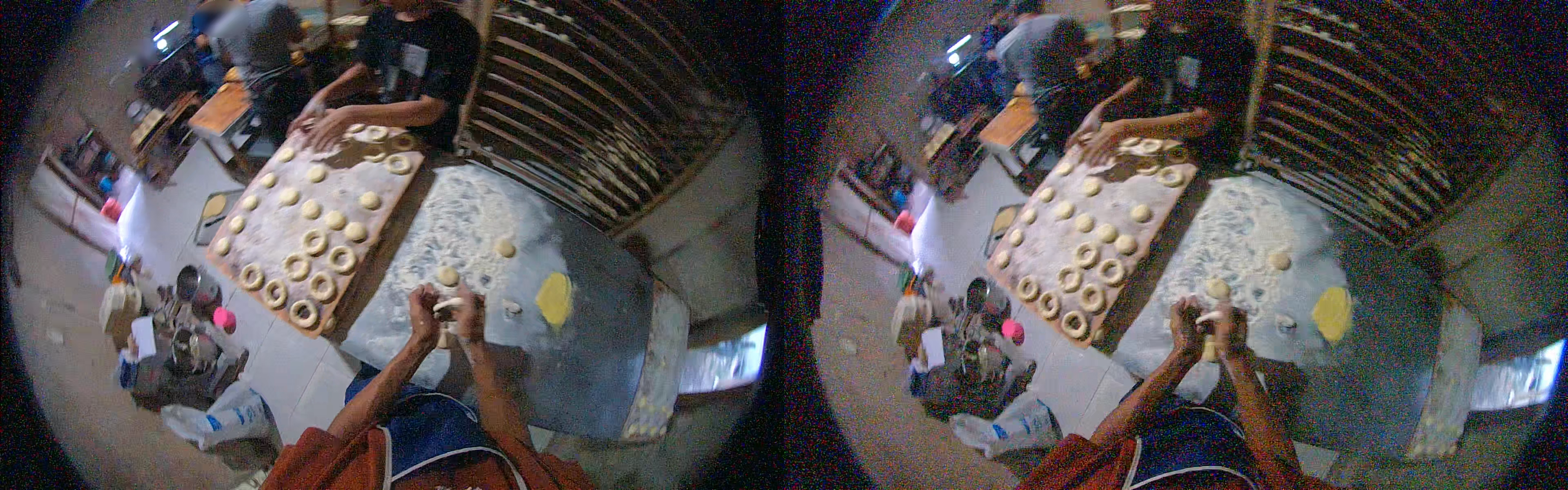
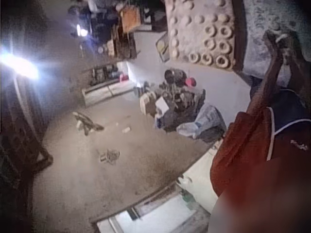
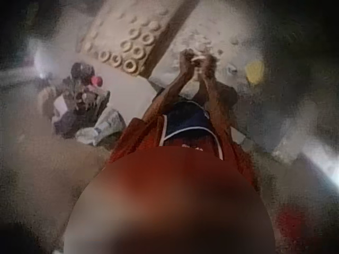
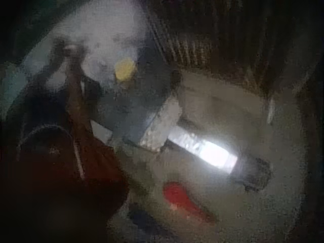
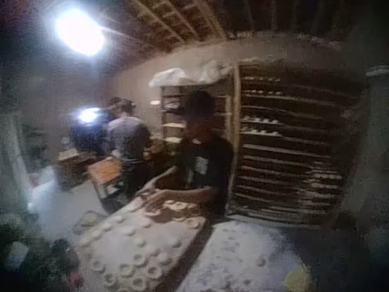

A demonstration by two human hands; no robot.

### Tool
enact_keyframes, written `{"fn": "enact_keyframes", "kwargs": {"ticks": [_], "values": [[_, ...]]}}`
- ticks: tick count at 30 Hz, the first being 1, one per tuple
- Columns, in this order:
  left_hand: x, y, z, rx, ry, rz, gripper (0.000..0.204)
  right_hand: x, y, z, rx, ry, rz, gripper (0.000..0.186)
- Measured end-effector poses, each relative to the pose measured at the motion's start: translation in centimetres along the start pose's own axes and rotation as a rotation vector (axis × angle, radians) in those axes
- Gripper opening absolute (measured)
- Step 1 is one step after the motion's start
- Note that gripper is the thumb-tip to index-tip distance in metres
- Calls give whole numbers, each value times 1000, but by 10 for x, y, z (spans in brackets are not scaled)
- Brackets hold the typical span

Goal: The person shapes small dough balls into ring shapes by hand and places them on a wooden board. Another person works alongside, also shaping dough and arranging it on racks. The workspace is a bakery with flour on the table and multiple trays of dough.

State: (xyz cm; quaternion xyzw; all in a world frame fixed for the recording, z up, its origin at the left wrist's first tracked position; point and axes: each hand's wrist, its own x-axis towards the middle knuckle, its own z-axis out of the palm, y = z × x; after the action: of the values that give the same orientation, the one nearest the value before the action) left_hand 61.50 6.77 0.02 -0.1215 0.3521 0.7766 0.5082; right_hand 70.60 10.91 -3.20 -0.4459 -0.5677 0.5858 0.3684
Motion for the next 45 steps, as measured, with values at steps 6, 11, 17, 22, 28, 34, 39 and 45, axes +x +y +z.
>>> {"fn": "enact_keyframes", "kwargs": {"ticks": [6, 11, 17, 22, 28, 34, 39, 45], "values": [[21, 31, -32, 1230, -274, 932, 31, 13, 26, 19, -293, -153, -11, 47], [40, 68, -64, 364, -399, 261, 27, -7, -58, 91, 129, -115, 6, 48], [44, 122, -74, 345, -212, 360, 20, -5, -91, 155, -22, -154, 55, 57], [45, 172, -88, 1269, -140, 967, 13, 26, -54, 177, -609, -584, -234, 63], [33, 229, -118, 1207, 20, 1013, 14, 22, -43, 247, -494, -250, -1268, 41], [71, 314, -158, 641, 22, 1058, 29, 53, -61, 323, -197, -935, -376, 46], [101, 377, -127, 1409, 515, 759, 32, 63, -92, 354, -729, -608, -395, 64], [111, 399, -162, 1805, 175, 953, 25, 56, -110, 259, -814, -472, -225, 58]]}}
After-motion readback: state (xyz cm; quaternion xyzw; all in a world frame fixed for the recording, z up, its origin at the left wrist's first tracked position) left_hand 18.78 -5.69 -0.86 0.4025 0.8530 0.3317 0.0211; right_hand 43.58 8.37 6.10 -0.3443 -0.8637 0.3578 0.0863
